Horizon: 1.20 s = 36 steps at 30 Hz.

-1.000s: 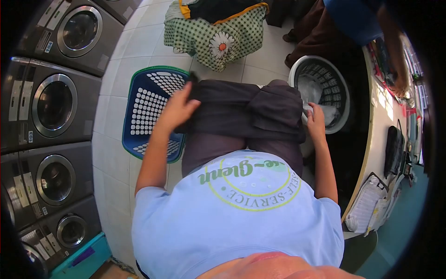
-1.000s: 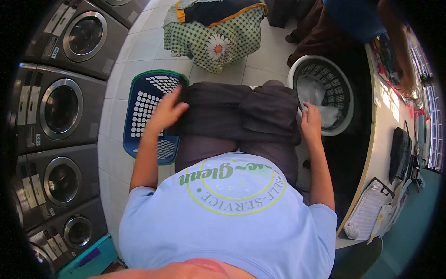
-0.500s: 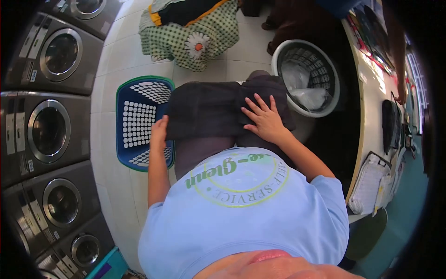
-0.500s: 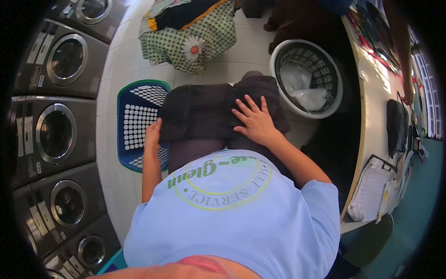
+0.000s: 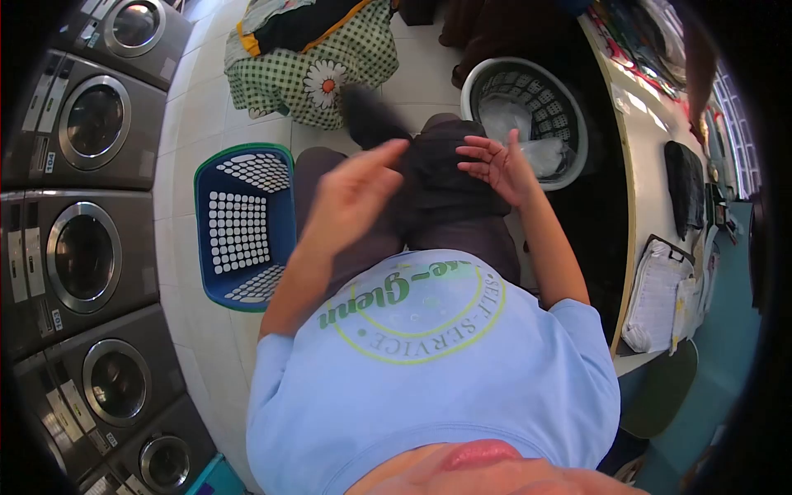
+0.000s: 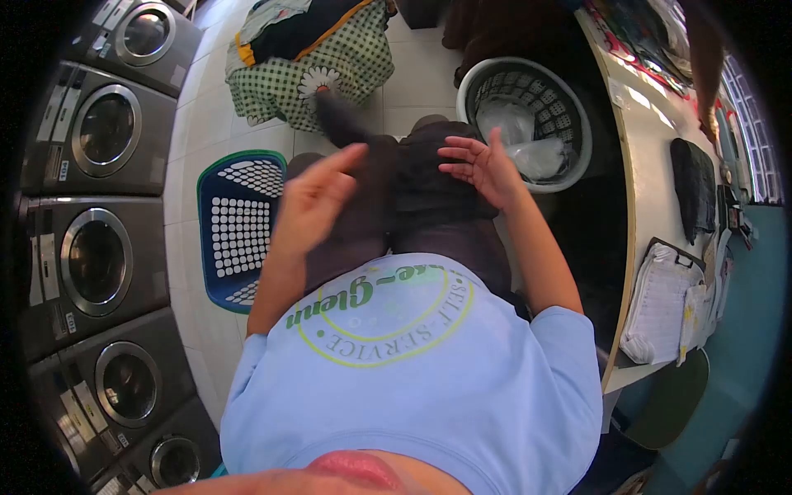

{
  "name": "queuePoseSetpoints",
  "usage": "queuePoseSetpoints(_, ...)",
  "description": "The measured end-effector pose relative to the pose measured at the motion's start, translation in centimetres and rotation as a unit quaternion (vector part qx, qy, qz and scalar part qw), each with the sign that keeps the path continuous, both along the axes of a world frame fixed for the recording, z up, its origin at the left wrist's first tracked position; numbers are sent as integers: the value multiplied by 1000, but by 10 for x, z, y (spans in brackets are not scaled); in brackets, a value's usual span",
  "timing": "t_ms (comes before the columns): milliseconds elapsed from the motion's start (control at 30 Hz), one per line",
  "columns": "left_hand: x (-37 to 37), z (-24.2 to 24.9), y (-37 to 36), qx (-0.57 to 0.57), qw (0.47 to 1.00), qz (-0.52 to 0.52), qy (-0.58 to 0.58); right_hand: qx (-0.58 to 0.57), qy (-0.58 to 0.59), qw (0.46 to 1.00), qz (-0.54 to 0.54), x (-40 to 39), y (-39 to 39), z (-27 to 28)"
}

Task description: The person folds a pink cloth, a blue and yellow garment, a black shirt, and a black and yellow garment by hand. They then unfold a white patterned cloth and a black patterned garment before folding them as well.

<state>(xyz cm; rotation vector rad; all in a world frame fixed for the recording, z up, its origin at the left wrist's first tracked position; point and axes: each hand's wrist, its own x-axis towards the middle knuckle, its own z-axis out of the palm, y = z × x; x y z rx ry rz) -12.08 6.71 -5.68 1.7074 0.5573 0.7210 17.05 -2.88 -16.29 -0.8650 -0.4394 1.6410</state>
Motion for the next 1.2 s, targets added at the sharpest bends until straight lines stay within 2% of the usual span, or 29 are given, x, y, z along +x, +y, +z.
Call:
queuePoseSetpoints(33, 17, 5, -10, -172, 979, -109, -31, -26, 44, 999, -16, 8, -4, -1)
queuePoseSetpoints(67, 27, 1, -8, -118, 977, -174, 19, -51, 89, 994, -33, 14, -8, -1)
queuePoseSetpoints(133, 36, -16, 7, -54, 984, -153, 68, -74, 151, 985, -40, 17, -13, 9)
queuePoseSetpoints(167, 37, -22, 13, -22, 985, -141, 92, -86, 123, 987, -57, 22, -15, 2)
queuePoseSetpoints(233, 31, -28, 23, -106, 980, -133, 102, -115, 71, 987, -87, 30, -18, -18)
queuePoseSetpoints(300, 25, -36, 29, -180, 968, -127, 120, -139, 83, 985, -63, 34, -20, -17)
queuePoseSetpoints(333, 24, -42, 28, -181, 968, -127, 121, -151, 89, 983, -49, 34, -19, -13)
queuePoseSetpoints(433, 27, -47, 29, -117, 955, -195, 189, -97, 26, 992, -73, 33, -15, -1)
queuePoseSetpoints(467, 31, -47, 30, -99, 946, -217, 217, -110, -28, 991, -71, 36, -13, -5)
queuePoseSetpoints(533, 43, -63, 37, 23, 952, -198, 230, -135, -137, 979, -69, 44, -10, -12)
queuePoseSetpoints(567, 52, -75, 41, 85, 950, -188, 233, -140, -388, 901, -135, 41, -6, -13)
queuePoseSetpoints(600, 66, -85, 42, 119, 964, -92, 217, -136, -610, 757, -191, 26, 2, -8)
queuePoseSetpoints(633, 84, -95, 40, 150, 968, 2, 199, -124, -788, 557, -233, 8, 10, 0)
queuePoseSetpoints(667, 99, -107, 36, 179, 963, 97, 178, -65, -798, 550, -239, -11, 17, 20)
queuePoseSetpoints(700, 111, -123, 31, 224, 954, 96, 173, -24, -819, 537, -202, -24, 23, 24)
queuePoseSetpoints(767, 130, -165, 22, 313, 932, 90, 159, -59, -843, 527, -87, -35, 32, -22)
queuePoseSetpoints(800, 131, -193, 12, 148, 956, 16, 253, -100, -806, 578, -82, -32, 35, -34)
queuePoseSetpoints(833, 129, -220, 17, -1, 971, -9, 241, -141, -766, 622, -82, -25, 38, -43)
queuePoseSetpoints(867, 127, -245, 22, -160, 962, -11, 222, -142, -762, 625, -93, -16, 44, -59)
queuePoseSetpoints(900, 126, -271, 27, -298, 931, 8, 211, -146, -759, 626, -105, -7, 49, -73)
queuePoseSetpoints(933, 122, -242, 26, -394, 892, -28, 221, -164, -734, 647, -124, -3, 48, -82)
queuePoseSetpoints(967, 120, -219, 22, -390, 886, -31, 248, -177, -708, 668, -146, 3, 47, -86)
queuePoseSetpoints(1000, 119, -206, 22, -413, 888, -60, 192, -191, -649, 718, -161, 11, 43, -86)
queuePoseSetpoints(1033, 121, -204, 22, -348, 909, 27, 228, -196, -587, 766, -174, 17, 40, -85)
queuePoseSetpoints(1067, 118, -202, 24, -374, 907, 33, 190, -196, -520, 811, -182, 20, 37, -85)
queuePoseSetpoints(1167, 97, -211, 35, -547, 826, 18, 135, -84, -447, 853, -257, 25, 30, -128)
queuePoseSetpoints(1200, 91, -205, 31, -594, 796, 11, 111, -109, -446, 849, -260, 20, 24, -116)
